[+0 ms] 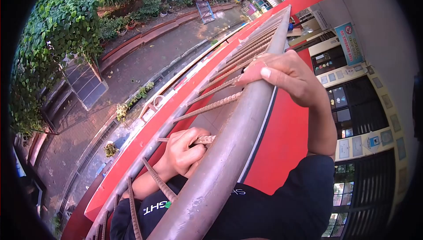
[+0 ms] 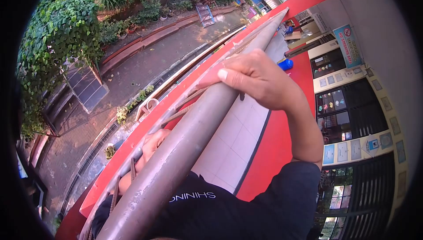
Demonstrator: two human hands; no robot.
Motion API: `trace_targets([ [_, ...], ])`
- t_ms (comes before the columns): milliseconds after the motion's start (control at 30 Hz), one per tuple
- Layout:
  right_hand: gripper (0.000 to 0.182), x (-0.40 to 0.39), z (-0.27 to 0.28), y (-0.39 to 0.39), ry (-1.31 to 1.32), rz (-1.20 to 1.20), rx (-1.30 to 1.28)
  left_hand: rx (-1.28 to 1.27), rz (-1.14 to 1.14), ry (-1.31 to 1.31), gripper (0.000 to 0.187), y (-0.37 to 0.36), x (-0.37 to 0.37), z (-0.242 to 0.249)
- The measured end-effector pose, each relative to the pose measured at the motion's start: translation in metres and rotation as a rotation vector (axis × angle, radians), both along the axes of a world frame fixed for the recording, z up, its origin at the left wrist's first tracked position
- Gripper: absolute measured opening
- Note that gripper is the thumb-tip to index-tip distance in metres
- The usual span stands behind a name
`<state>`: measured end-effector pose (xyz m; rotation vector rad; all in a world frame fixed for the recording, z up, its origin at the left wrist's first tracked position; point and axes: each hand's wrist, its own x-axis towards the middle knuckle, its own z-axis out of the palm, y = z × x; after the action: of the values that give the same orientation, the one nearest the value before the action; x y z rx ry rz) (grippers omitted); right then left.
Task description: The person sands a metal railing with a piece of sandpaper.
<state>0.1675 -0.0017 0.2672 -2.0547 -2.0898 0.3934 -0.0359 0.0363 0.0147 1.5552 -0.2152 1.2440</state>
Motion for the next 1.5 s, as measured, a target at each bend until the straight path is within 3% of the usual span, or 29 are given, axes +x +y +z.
trace_targets([
  [33, 0.039, 0.021, 0.01, 0.007, -0.114, -0.203, -0.099, -0.005, -0.004, 0.002, 0.024, -0.001, -0.001, 0.001],
  [67, 0.041, 0.039, 0.003, 0.015, -0.069, -0.36, -0.02, -0.026, -0.028, 0.021, 0.024, 0.0, -0.002, 0.003],
  [167, 0.038, 0.019, 0.007, 0.006, 0.104, -0.198, -0.087, -0.025, -0.019, 0.017, 0.023, 0.0, -0.003, 0.007],
  [200, 0.036, -0.013, 0.014, 0.001, 0.056, 0.11, -0.104, 0.001, 0.015, 0.004, 0.021, 0.001, -0.002, 0.006],
  [300, 0.036, 0.009, 0.021, 0.0, 0.071, 0.016, -0.198, 0.095, 0.116, -0.074, 0.019, 0.002, 0.005, 0.002],
  [333, 0.036, 0.022, 0.018, 0.005, 0.041, -0.309, -0.162, 0.094, 0.108, -0.077, 0.019, 0.002, 0.004, 0.002],
  [433, 0.038, 0.08, 0.015, 0.012, 0.076, -0.259, -0.032, 0.08, 0.117, -0.092, 0.017, 0.0, 0.003, 0.004],
  [467, 0.041, 0.052, 0.013, 0.009, -0.014, -0.374, -0.117, 0.043, 0.06, -0.033, 0.017, 0.0, -0.002, 0.007],
  [500, 0.041, 0.025, 0.012, 0.005, -0.018, -0.363, -0.111, 0.012, 0.006, 0.024, 0.018, 0.002, -0.003, 0.008],
  [567, 0.043, -0.011, 0.01, -0.004, -0.137, 0.113, -0.049, 0.036, 0.045, -0.024, 0.018, 0.005, 0.001, 0.007],
  [600, 0.043, 0.015, 0.005, 0.002, 0.138, 0.058, -0.064, 0.023, 0.014, -0.023, 0.018, 0.005, 0.001, 0.007],
  [633, 0.044, 0.04, 0.014, 0.013, 0.126, -0.212, -0.175, 0.007, -0.021, -0.02, 0.019, 0.005, 0.0, 0.006],
  [700, 0.046, 0.159, -0.009, 0.017, 0.025, -0.312, 0.037, 0.048, 0.035, -0.055, 0.019, 0.004, 0.004, 0.001],
  [833, 0.048, 0.099, 0.009, 0.021, 0.084, -0.239, -0.185, 0.077, 0.116, -0.084, 0.019, 0.003, 0.006, 0.003],
  [900, 0.042, 0.094, 0.013, 0.015, 0.237, -0.013, -0.144, 0.076, 0.088, -0.077, 0.019, 0.005, 0.007, 0.002],
  [933, 0.041, 0.126, 0.024, 0.018, 0.085, -0.272, -0.163, 0.079, 0.091, -0.087, 0.02, 0.004, 0.006, 0.002],
  [967, 0.041, 0.178, 0.016, 0.017, -0.012, -0.387, -0.021, 0.081, 0.1, -0.101, 0.02, 0.003, 0.007, 0.002],
  [1033, 0.042, 0.204, 0.019, 0.016, -0.021, -0.275, 0.057, 0.072, 0.096, -0.113, 0.021, 0.002, 0.007, 0.003],
  [1100, 0.04, 0.132, 0.006, 0.021, 0.065, -0.195, -0.082, 0.071, 0.089, -0.101, 0.022, 0.004, 0.007, 0.004],
  [1167, 0.037, 0.054, 0.001, 0.015, -0.088, 0.124, -0.085, 0.06, 0.095, -0.101, 0.022, 0.004, 0.009, 0.003],
  [1200, 0.035, 0.043, 0.003, 0.012, 0.041, 0.154, -0.031, 0.065, 0.088, -0.1, 0.022, 0.006, 0.009, 0.003],
  [1233, 0.04, 0.052, 0.018, 0.014, 0.114, 0.007, -0.174, 0.06, 0.069, -0.097, 0.022, 0.004, 0.007, 0.002],
  [1300, 0.041, 0.097, 0.01, 0.02, -0.014, -0.387, -0.083, 0.055, 0.068, -0.103, 0.022, 0.003, 0.009, 0.003],
  [1367, 0.042, 0.089, 0.005, 0.015, -0.039, -0.398, -0.007, 0.06, 0.071, -0.106, 0.022, 0.003, 0.008, 0.004],
  [1433, 0.044, 0.036, 0.003, 0.007, 0.123, 0.088, -0.053, 0.061, 0.075, -0.125, 0.022, 0.006, 0.01, 0.005],
  [1467, 0.044, 0.042, 0.002, 0.01, 0.132, 0.081, -0.054, 0.058, 0.067, -0.116, 0.022, 0.007, 0.01, 0.004],
  [1500, 0.041, 0.053, 0.003, 0.017, 0.071, -0.099, -0.09, 0.058, 0.063, -0.117, 0.022, 0.008, 0.01, 0.003],
])
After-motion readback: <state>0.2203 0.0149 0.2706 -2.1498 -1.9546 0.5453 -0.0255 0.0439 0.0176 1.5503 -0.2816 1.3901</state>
